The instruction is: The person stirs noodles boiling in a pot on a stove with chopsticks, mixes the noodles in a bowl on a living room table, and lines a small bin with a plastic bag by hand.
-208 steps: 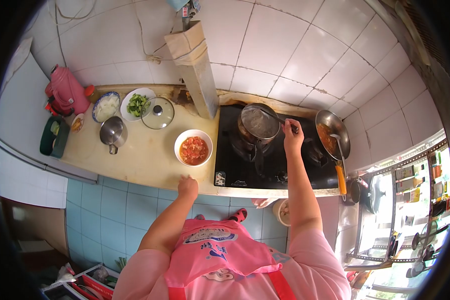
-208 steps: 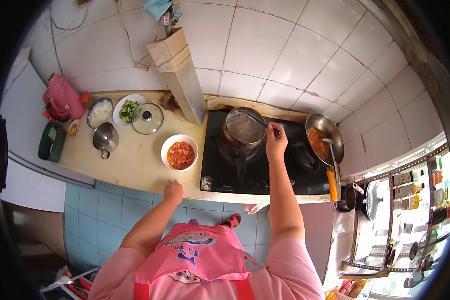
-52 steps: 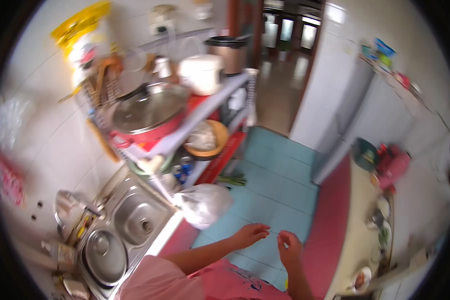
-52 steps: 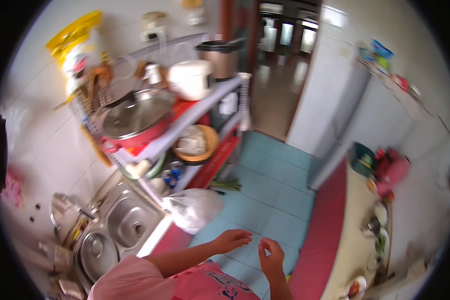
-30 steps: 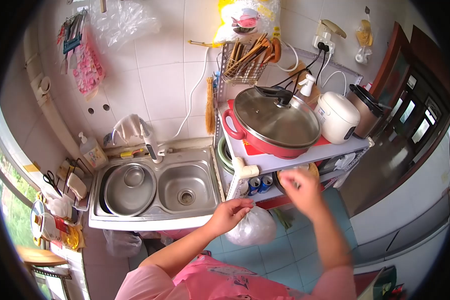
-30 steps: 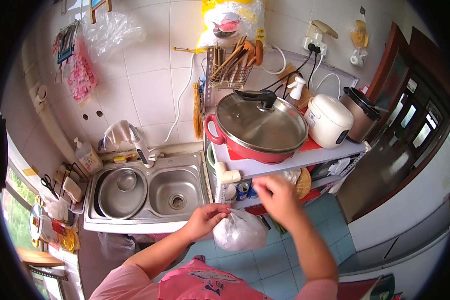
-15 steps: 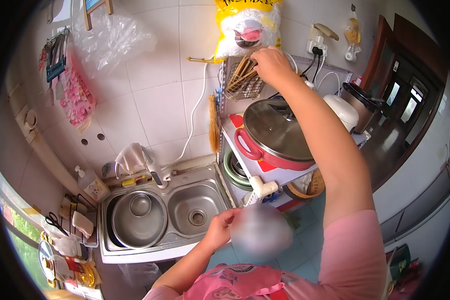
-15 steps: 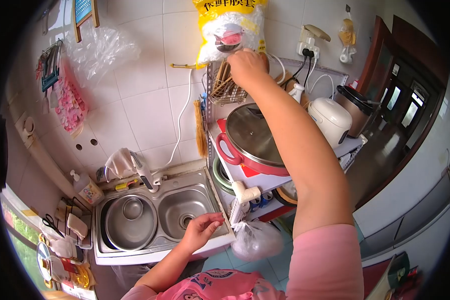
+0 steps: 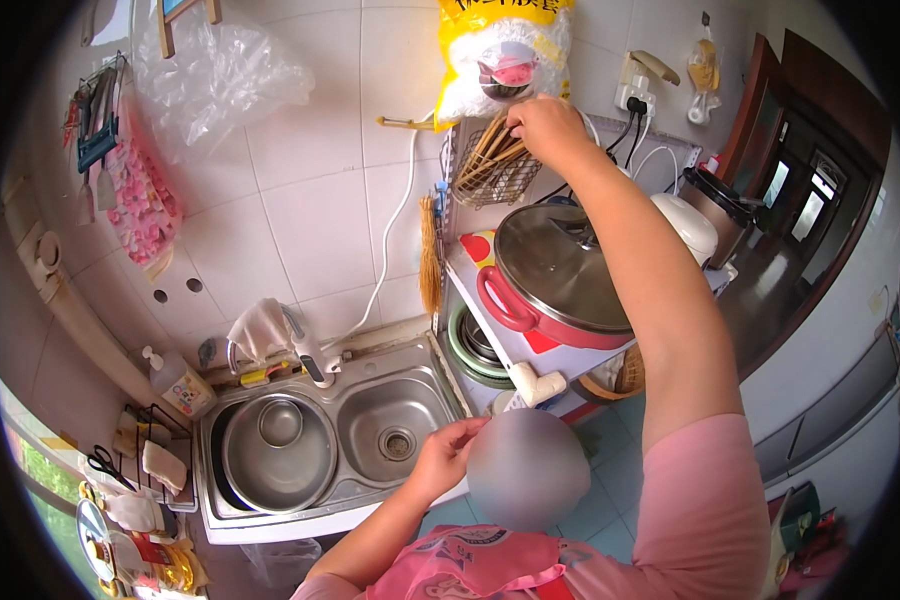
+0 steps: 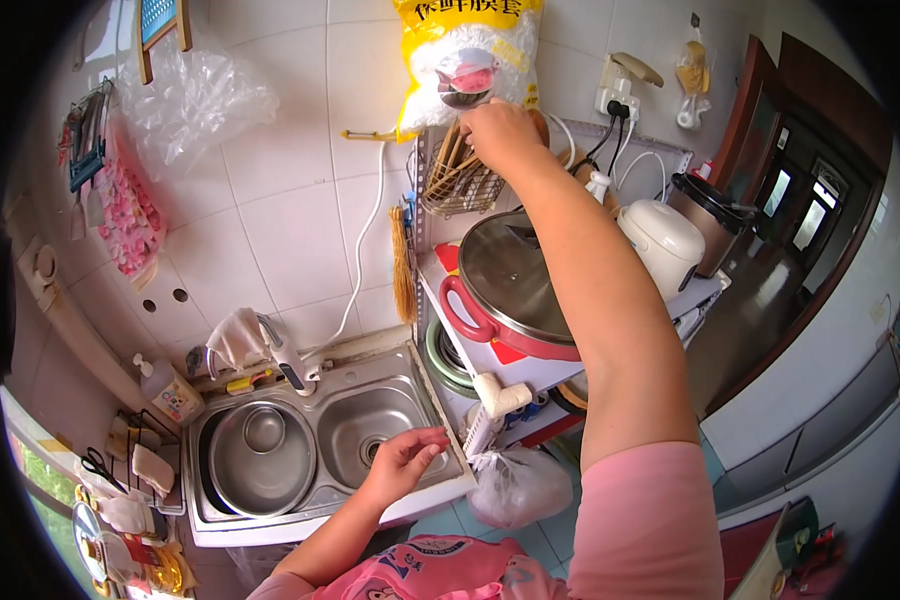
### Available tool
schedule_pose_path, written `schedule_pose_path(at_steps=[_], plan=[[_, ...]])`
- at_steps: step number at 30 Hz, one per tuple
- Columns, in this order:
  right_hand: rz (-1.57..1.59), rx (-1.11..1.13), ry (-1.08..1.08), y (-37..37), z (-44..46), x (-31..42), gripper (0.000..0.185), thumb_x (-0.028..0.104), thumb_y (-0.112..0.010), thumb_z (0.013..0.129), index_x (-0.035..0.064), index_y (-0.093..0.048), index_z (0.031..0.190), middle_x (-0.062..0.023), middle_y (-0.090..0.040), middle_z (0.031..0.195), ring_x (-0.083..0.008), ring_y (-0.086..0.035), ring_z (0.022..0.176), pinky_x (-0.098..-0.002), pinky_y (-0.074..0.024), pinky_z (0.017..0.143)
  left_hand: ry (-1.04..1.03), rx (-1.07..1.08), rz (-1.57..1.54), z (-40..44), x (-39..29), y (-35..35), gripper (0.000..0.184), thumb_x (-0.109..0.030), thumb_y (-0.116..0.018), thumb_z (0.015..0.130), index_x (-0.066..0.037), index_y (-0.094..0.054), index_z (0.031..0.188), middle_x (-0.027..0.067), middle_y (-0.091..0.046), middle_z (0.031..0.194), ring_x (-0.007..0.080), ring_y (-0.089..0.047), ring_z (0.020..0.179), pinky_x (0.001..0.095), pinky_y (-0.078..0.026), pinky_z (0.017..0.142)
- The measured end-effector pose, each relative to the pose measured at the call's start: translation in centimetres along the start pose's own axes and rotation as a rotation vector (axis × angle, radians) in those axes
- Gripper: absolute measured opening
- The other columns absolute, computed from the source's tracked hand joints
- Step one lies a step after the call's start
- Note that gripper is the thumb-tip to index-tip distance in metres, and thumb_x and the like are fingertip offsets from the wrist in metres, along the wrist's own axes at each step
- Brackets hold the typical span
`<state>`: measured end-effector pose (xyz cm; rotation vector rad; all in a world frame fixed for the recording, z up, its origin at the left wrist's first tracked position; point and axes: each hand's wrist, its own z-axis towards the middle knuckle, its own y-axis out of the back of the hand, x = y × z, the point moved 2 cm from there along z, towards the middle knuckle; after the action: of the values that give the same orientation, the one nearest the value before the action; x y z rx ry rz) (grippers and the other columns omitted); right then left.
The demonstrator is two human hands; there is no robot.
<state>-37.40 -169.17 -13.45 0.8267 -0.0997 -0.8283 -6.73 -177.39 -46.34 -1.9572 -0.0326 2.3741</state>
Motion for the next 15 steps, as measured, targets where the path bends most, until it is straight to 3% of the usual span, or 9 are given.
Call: schedule_pose_path(at_steps=[5, 9, 15], plan=[[-0.130, -0.063, 0.167, 0.3, 0.2, 0.2, 0.012, 0.020, -0.065, 0.079, 0.0092, -0.062, 0.077, -0.0055, -0.063, 0.078, -0.0261, -0.057, 0.086, -0.0402, -0.0432, 0.076, 0.008, 0.013, 0.032, 0.2, 0.3, 0.4, 0.029, -0.010, -0.055, 0.094, 0.003, -0.055, 0.119, 0.0105, -0.067, 0.105, 0.0135, -0.061, 0.098, 0.0265, -0.047, 0.088], [-0.105, -0.106, 0.131, 1.8, 0.4, 0.9, 0.012, 0.021, -0.064, 0.081, 0.0107, -0.064, 0.074, -0.0073, -0.064, 0.080, -0.0263, -0.057, 0.089, -0.0399, -0.0421, 0.081, 0.012, 0.021, 0.020, 0.3, 0.0, 0.3, 0.030, -0.011, -0.055, 0.094, 0.004, -0.055, 0.120, 0.0105, -0.066, 0.105, 0.0139, -0.061, 0.098, 0.0266, -0.047, 0.088], [-0.035, -0.208, 0.114, 5.7, 0.8, 0.5, 0.015, 0.024, -0.062, 0.083, 0.0103, -0.063, 0.078, -0.0089, -0.064, 0.082, -0.0291, -0.060, 0.083, -0.0421, -0.0458, 0.071, -0.013, 0.014, 0.048, 0.5, -0.4, 0.2, 0.030, -0.008, -0.055, 0.093, 0.004, -0.054, 0.120, 0.0099, -0.066, 0.105, 0.0143, -0.061, 0.097, 0.0275, -0.047, 0.088]])
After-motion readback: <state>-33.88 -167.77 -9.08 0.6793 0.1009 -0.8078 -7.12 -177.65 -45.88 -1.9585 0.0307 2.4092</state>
